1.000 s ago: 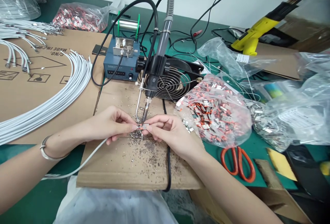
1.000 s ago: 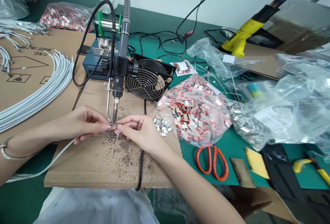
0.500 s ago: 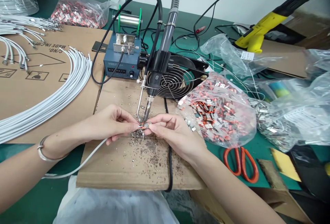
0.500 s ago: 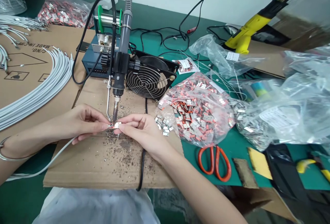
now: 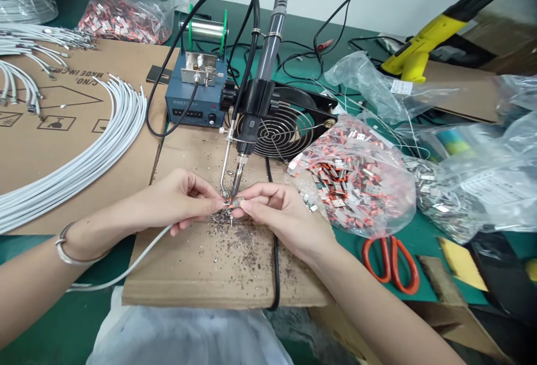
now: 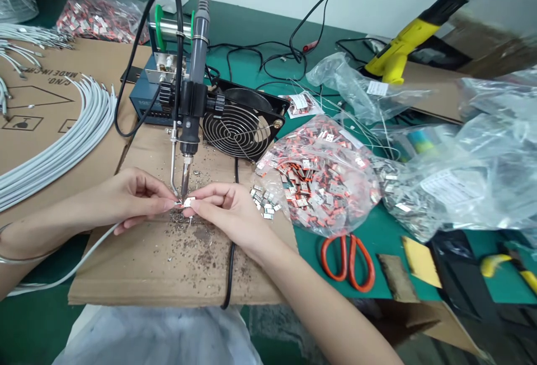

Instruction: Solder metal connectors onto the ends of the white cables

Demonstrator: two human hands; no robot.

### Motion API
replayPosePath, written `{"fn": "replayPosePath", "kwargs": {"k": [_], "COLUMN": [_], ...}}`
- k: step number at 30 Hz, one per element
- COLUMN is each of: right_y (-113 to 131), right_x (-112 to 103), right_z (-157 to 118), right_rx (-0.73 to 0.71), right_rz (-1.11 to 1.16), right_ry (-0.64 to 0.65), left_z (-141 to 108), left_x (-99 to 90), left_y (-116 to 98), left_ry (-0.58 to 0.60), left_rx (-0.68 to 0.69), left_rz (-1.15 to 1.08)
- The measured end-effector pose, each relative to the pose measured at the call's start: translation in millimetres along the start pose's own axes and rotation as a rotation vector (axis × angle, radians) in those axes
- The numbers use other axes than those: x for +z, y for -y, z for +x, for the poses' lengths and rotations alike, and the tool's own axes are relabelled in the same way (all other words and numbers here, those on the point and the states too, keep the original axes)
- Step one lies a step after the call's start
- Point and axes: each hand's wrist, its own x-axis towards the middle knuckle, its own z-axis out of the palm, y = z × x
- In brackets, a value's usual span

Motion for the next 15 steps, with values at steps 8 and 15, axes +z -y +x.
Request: {"fn": "replayPosePath", "kwargs": {"k": [8, 15], "right_y": [-1.8, 0.1], "right_x": [-1.1, 1.5], "right_z": [0.0, -0.1], "right_rx": [-0.024, 0.005], "right_rz": [-0.005, -0.099], "right_ry": [0.023, -0.083], "left_z": [0.0, 2.3], "left_x": [1.0, 1.6], "left_y": [0.5, -0.3], "left_ry": [0.006, -0.015], "left_rx": [0.003, -0.04], "left_rz": [-0.009, 0.034]}}
